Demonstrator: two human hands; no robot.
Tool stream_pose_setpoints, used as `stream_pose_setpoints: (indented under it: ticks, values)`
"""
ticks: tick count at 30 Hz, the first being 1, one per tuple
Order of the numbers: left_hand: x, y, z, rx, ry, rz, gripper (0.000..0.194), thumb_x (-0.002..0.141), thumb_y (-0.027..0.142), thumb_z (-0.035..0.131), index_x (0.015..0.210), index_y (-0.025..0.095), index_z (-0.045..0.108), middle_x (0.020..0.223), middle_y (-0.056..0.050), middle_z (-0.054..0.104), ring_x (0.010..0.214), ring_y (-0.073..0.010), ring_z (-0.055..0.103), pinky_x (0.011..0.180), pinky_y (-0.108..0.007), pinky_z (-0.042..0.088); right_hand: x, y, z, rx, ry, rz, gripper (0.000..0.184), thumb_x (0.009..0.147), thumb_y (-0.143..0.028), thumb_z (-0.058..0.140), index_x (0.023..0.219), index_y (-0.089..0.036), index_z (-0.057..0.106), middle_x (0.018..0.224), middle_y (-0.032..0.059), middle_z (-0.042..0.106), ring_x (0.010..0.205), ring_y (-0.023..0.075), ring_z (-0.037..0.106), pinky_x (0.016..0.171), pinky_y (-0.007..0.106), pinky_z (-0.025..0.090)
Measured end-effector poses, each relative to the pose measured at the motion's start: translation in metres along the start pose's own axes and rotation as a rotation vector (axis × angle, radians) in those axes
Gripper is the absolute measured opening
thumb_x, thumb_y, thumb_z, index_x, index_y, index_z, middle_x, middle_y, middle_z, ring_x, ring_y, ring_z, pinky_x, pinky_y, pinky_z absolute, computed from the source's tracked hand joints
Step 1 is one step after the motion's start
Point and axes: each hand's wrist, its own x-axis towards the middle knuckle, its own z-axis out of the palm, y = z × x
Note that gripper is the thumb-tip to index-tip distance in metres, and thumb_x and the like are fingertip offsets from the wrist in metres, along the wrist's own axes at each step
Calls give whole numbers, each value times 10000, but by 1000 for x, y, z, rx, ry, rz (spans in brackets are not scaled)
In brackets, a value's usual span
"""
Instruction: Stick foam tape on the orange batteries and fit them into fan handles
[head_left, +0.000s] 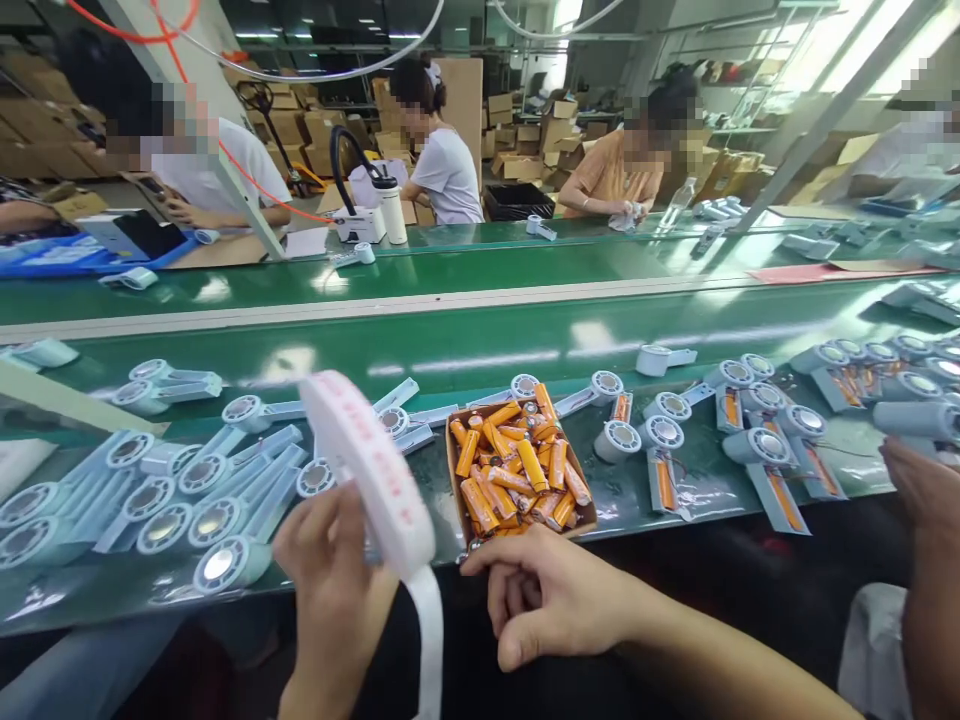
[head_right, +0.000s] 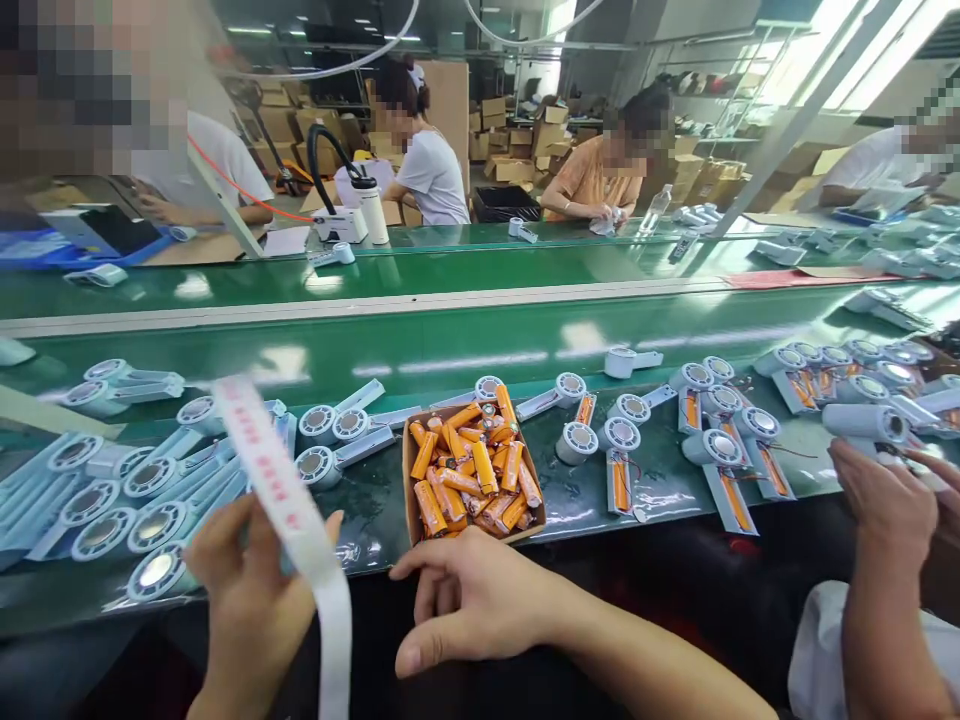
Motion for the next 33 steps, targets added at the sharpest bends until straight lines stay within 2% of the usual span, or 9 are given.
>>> stream_pose_setpoints:
  ticks: [3, 6, 8, 12, 14, 17, 21, 26, 33]
  values:
    - [9, 21, 5, 134, 46, 120, 924, 872, 32, 657, 1678, 272, 275, 1289, -155, 554, 1235, -343, 507, 1080, -504, 484, 6, 0, 15, 96, -181, -31, 563, 844, -712, 760, 780, -153, 737, 565, -18, 607, 414, 71, 468, 414, 184, 346]
    - [16, 21, 7, 154, 38, -7, 881, 840, 58, 676, 1628, 243, 328, 1299, -153, 577, 1205, -332, 547, 1018, -483, 537, -7, 4, 12, -63, -343, -217, 647, 981, -690, 588, 597, -173, 652, 504, 7, 566, 412, 87, 463, 423, 218, 322]
    - [16, 14, 2, 169, 33, -122, 856, 816, 132, 731, 1582, 249, 369, 1322, -154, 574, 1202, -344, 565, 976, -499, 564, -17, 3, -15, -256, -289, -296, 547, 995, -660, 590, 781, -193, 780, 582, 36, 662, 494, 132, 571, 478, 233, 415]
    - [10, 5, -6, 166, -49, -175, 779, 782, 272, 785, 1484, 258, 449, 1336, -146, 572, 1202, -364, 571, 980, -523, 548, -19, -17, -96, -819, 291, -347, 330, 1052, -331, 544, 1283, -273, 773, 1120, 128, 795, 1013, 261, 730, 925, 416, 603]
    - [6, 2, -2, 134, -88, -151, 735, 778, 346, 791, 1434, 247, 473, 1322, -142, 573, 1201, -374, 561, 992, -536, 527, -9, -24, -128, -1128, 250, -340, 442, 994, -159, 536, 1369, -288, 732, 1371, 143, 706, 1234, 314, 647, 1084, 556, 532]
    - [1, 0, 9, 63, -152, -142, 697, 778, 384, 777, 1389, 247, 473, 1327, -141, 551, 1223, -378, 523, 1004, -552, 517, 10, -22, -151, -1301, 7, -316, 485, 898, -50, 648, 1312, -274, 763, 1489, 126, 637, 1363, 337, 557, 1184, 590, 441]
    - [-3, 5, 17, -15, -207, 17, 646, 757, 293, 745, 1335, 229, 463, 1361, -159, 542, 1361, -405, 456, 1120, -607, 455, 16, -22, -145, -1003, 30, -359, 188, 944, -225, 734, 1126, -204, 778, 1388, 128, 704, 1372, 309, 575, 1196, 525, 441]
    - [-4, 6, 21, -16, -187, 98, 640, 820, 254, 730, 1392, 196, 448, 1293, -168, 595, 1442, -426, 425, 1148, -620, 448, -2, -27, -120, -427, 297, -170, 288, 902, -417, 783, 1060, -207, 666, 1042, 53, 750, 886, 197, 712, 803, 341, 599]
    - [-1, 7, 24, 177, -233, 199, 717, 858, 123, 670, 1527, 208, 427, 1272, -166, 679, 1362, -430, 484, 1134, -608, 414, 6, -18, -78, 327, 468, -318, 362, 779, -383, 920, 943, -210, 648, 1170, 62, 748, 1017, 183, 742, 926, 351, 624]
